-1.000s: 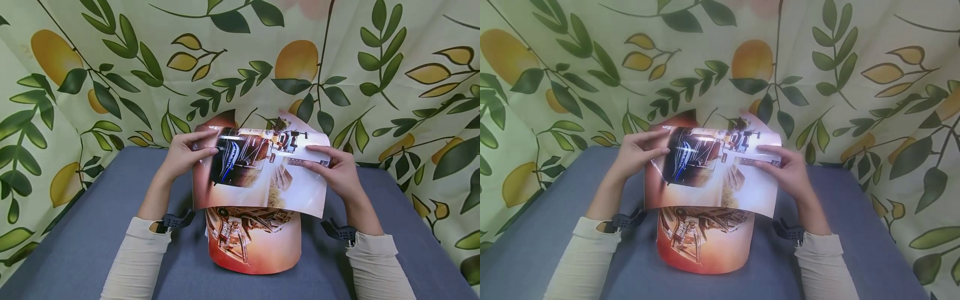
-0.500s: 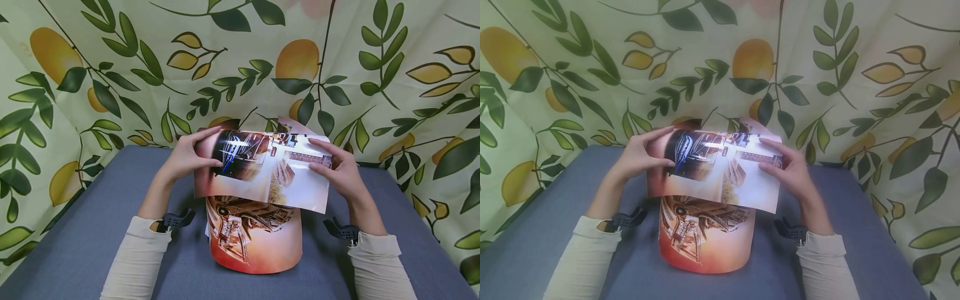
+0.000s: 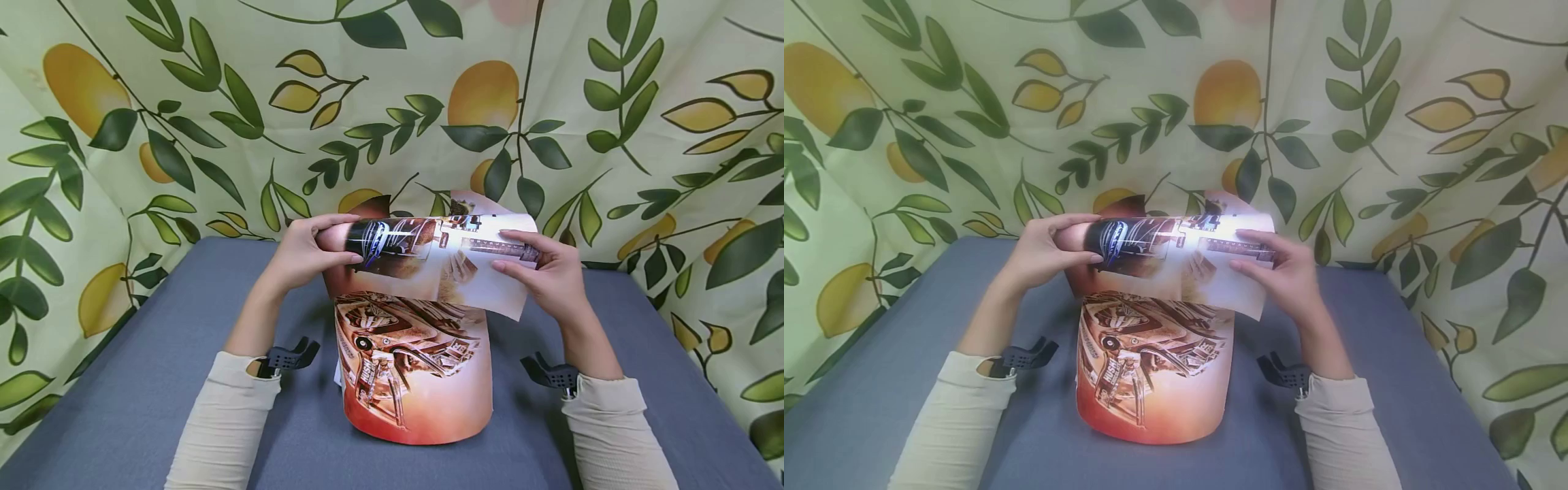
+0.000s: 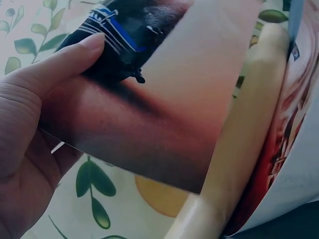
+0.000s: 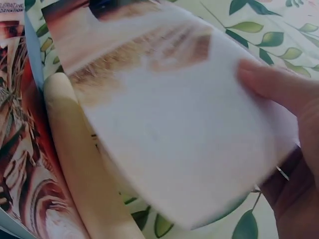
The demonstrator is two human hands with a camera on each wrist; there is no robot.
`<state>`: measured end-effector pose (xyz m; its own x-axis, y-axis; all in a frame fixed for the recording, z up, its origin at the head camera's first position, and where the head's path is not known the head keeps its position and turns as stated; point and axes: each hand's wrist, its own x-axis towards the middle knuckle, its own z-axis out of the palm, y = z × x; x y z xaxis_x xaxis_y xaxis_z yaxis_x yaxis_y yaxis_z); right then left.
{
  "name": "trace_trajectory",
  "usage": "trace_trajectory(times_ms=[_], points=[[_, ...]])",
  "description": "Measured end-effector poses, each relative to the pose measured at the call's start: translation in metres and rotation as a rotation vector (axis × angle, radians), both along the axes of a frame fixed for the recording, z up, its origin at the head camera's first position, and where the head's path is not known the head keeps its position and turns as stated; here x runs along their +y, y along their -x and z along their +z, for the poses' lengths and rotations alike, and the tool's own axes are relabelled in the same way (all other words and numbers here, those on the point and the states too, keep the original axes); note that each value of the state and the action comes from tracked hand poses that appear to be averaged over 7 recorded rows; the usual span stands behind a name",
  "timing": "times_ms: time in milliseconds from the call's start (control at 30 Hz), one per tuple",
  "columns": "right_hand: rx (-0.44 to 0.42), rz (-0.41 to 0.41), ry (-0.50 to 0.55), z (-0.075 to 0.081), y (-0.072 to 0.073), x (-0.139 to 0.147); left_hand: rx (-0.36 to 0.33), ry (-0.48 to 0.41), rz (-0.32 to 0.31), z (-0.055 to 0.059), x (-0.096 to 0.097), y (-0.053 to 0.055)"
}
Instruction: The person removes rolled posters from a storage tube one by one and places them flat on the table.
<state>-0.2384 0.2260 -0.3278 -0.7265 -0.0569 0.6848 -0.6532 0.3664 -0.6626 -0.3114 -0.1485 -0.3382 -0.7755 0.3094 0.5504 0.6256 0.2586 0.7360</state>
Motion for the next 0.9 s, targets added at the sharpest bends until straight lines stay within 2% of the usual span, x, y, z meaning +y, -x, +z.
trace_trajectory(times_ms=[100,167,367,467,633,700,833,900], points=[[0.005,-0.055,0.069,-0.001,0.001,0.000,-0.017,-0.002,0.019,-0.001,0.005,0.000],[0.003,-0.063,0.058,-0.002,0.001,0.002,-0.029,-0.006,0.036,-0.001,0.006,0.000],[-0.031,0.087,-0.121,-0.001,-0.003,0.012,-0.045,-0.041,0.108,0.000,-0.001,0.003],[-0.029,0.077,-0.160,0.000,-0.002,0.011,-0.019,-0.050,0.105,0.001,-0.004,0.004],[-0.026,0.051,-0.045,0.000,0.000,0.006,0.006,-0.187,0.060,0.002,-0.006,0.002],[-0.020,0.061,0.022,0.001,-0.001,0.005,-0.003,-0.202,0.015,0.003,-0.008,0.000],[-0.009,0.078,0.085,0.002,-0.003,0.006,-0.008,-0.063,-0.040,0.004,-0.012,-0.003],[-0.010,0.082,0.085,0.003,-0.004,0.007,-0.007,0.001,-0.056,0.004,-0.012,-0.003]])
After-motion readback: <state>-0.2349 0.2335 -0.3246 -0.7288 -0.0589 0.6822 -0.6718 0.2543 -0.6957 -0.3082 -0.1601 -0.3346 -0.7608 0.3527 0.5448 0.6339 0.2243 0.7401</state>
